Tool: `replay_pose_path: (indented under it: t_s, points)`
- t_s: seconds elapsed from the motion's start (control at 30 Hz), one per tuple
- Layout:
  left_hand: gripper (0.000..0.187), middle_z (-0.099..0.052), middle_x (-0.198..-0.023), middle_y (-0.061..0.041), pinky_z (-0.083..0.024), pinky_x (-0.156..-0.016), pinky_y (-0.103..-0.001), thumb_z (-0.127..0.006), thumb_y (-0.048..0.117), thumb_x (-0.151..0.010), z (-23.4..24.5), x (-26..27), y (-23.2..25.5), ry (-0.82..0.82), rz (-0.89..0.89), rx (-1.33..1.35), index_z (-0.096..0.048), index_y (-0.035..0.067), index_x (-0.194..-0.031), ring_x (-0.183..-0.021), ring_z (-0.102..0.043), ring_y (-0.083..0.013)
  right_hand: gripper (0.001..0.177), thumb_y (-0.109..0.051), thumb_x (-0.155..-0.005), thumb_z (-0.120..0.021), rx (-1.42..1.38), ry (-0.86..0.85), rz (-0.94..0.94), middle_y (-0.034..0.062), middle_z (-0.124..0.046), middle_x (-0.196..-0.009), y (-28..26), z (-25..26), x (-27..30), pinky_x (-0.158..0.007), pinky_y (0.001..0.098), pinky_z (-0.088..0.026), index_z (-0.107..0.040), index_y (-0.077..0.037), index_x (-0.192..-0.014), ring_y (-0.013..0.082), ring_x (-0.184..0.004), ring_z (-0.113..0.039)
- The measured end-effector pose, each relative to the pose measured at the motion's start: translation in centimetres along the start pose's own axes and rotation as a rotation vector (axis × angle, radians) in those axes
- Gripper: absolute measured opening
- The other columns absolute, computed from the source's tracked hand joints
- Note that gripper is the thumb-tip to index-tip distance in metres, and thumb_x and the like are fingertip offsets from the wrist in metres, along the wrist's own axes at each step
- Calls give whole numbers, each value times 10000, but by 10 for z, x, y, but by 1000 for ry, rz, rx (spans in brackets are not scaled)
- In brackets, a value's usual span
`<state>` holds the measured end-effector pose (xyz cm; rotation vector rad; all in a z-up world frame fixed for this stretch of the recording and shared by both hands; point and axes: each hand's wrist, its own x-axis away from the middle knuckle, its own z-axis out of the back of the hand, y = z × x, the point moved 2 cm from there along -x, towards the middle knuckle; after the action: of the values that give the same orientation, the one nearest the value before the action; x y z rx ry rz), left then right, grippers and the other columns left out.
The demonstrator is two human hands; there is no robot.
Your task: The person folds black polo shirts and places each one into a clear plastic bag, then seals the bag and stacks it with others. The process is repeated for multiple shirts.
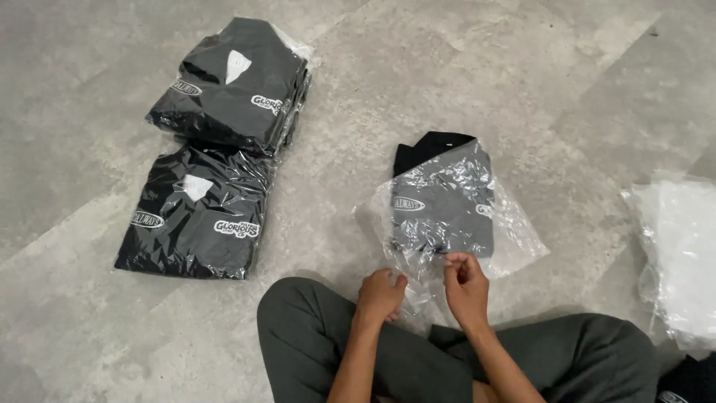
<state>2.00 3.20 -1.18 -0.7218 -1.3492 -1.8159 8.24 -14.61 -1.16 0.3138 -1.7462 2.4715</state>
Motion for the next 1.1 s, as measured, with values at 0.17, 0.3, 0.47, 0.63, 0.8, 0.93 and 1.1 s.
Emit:
replay_pose_path:
  t_s: [0.17, 0.3, 0.47, 0.63, 0.8, 0.93, 1.1]
  points:
    - [664, -769, -1045, -176, -633, -560, -385, -479, 457, -1050, 21, -7, -2, -6, -53, -54, -374, 70, -1580, -564, -719, -251, 242, -201, -977, -646, 451, -162, 583, 91, -690, -1236, -11, -38, -67, -1039, 474, -454, -720, -125, -1195, 305, -1200, -612]
    - [806, -756, -1043, -214, -633, -794, -456, -429, 455, -1062, 25, -18, -9, 38, -48, -139, -151, -56, -1619, -695, -747, -319, 447, -364, -937, -678, 732, -223, 434, 58, -485, -1532, -15, -49, -83, -1110, 637, -300, -647, -286, -1376, 324, -1456, -411]
    - [789, -601, -1394, -248, -549, -996, -551, -376, 485, -1080, 72, -24, -3, 125, -72, -269, -146, -11, -1649, -1260, -595, -452, 551, -393, -955, -669, 874, -244, 523, 119, -379, -1642, 4, -46, -99, -1158, 715, -246, -555, -271, -1480, 439, -1565, -238]
    - [659, -602, -1363, -380, -559, -1026, -592, -510, 338, -1046, 125, -55, 49, 286, -339, -84, -465, -152, -1483, -1310, -603, -495, 554, -451, -977, -631, 945, -322, 366, 24, -343, -1655, -15, -43, -97, -1203, 677, -270, -512, -415, -1517, 326, -1575, -251]
    - [464, -739, -1095, -210, -659, -696, -403, -532, 338, -1064, 109, -183, 24, 237, -410, 267, -690, -5, -1334, -905, -778, -300, 550, -445, -979, -630, 920, -346, 372, 30, -339, -1664, -17, -40, -98, -1216, 669, -234, -524, -412, -1517, 326, -1588, -230]
    - [408, -740, -1014, -229, -671, -659, -352, -545, 293, -1048, 124, -154, 41, 107, -245, 627, -706, -31, -1237, -811, -769, -267, 557, -448, -980, -636, 928, -387, 368, 25, -338, -1667, -14, -37, -102, -1219, 670, -224, -521, -438, -1525, 332, -1589, -231]
    - [437, -717, -954, -148, -661, -668, -269, -653, 232, -998, 134, -137, 44, -49, -159, 631, -645, -59, -1324, -758, -719, -155, 556, -466, -981, -635, 939, -408, 379, 2, -334, -1668, -13, -34, -104, -1227, 657, -211, -517, -453, -1524, 309, -1596, -216]
